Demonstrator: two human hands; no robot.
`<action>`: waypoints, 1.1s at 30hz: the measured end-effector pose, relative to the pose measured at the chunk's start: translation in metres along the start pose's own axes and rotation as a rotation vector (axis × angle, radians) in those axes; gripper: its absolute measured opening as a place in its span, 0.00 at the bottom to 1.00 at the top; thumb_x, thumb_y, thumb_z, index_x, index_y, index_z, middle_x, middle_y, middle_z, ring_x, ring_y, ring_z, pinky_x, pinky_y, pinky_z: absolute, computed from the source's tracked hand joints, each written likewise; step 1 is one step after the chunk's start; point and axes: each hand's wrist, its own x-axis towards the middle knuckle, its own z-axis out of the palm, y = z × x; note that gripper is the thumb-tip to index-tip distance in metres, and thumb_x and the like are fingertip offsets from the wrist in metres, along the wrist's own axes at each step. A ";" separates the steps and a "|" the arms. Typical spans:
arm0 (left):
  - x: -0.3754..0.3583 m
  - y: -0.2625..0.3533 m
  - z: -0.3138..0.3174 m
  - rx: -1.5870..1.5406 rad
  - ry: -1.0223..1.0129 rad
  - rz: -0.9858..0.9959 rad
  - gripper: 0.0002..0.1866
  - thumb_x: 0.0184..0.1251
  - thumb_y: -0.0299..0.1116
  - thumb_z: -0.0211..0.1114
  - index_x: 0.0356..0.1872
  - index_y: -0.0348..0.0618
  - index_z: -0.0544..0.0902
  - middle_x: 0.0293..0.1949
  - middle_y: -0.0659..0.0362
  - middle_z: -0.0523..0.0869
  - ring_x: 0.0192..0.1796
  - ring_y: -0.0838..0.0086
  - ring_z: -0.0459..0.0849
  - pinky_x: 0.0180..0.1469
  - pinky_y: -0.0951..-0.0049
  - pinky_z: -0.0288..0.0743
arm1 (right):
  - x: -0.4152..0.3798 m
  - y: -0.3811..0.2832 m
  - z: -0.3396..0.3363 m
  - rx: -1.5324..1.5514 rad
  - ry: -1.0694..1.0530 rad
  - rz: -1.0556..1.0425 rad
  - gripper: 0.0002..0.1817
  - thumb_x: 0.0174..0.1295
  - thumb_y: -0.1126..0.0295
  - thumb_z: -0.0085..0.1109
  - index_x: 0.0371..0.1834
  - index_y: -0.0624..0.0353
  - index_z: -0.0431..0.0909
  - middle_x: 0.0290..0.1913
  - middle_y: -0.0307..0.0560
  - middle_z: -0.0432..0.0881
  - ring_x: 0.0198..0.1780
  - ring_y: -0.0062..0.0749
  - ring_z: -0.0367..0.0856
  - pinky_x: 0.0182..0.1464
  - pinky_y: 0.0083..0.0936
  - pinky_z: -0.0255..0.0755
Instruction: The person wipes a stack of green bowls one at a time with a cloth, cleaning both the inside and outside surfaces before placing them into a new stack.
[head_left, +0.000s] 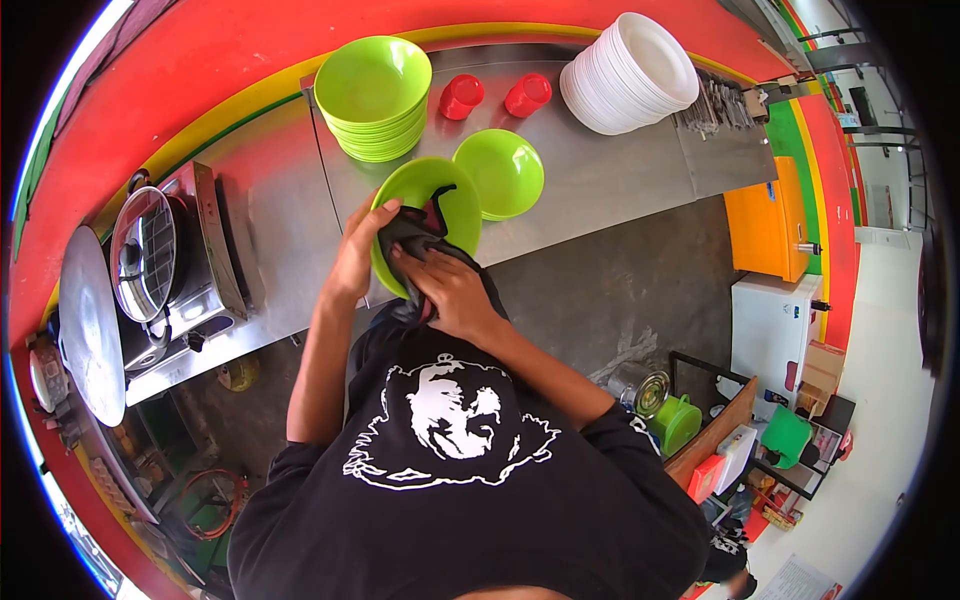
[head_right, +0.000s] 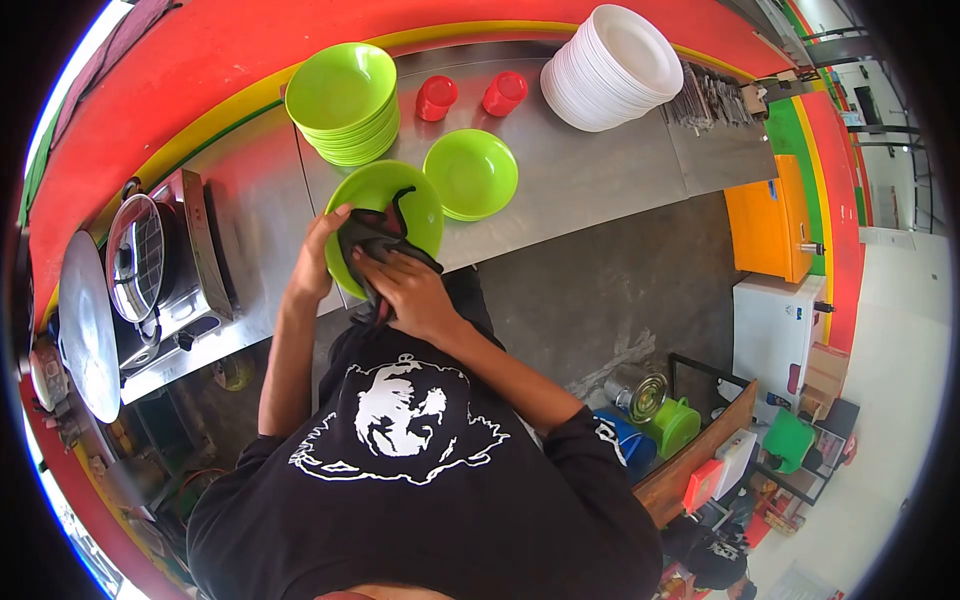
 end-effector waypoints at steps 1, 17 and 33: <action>-0.002 0.007 0.001 0.026 -0.019 0.008 0.28 0.72 0.43 0.59 0.67 0.36 0.75 0.56 0.52 0.84 0.58 0.69 0.82 0.63 0.69 0.72 | -0.001 0.008 -0.003 -0.044 -0.021 -0.082 0.39 0.48 0.67 0.70 0.69 0.61 0.74 0.60 0.52 0.84 0.58 0.53 0.82 0.64 0.43 0.74; -0.010 -0.009 -0.004 0.050 0.045 0.062 0.27 0.74 0.44 0.57 0.65 0.32 0.74 0.55 0.52 0.83 0.54 0.71 0.82 0.59 0.70 0.74 | -0.002 -0.007 0.002 0.057 -0.043 0.046 0.46 0.40 0.71 0.71 0.72 0.57 0.71 0.55 0.53 0.84 0.53 0.54 0.83 0.58 0.42 0.77; -0.014 -0.013 -0.022 0.058 0.057 0.117 0.30 0.75 0.43 0.57 0.71 0.34 0.70 0.60 0.50 0.82 0.63 0.67 0.79 0.66 0.68 0.70 | 0.008 -0.021 0.018 0.100 -0.052 0.078 0.46 0.42 0.71 0.71 0.73 0.58 0.69 0.59 0.55 0.82 0.59 0.53 0.81 0.66 0.42 0.73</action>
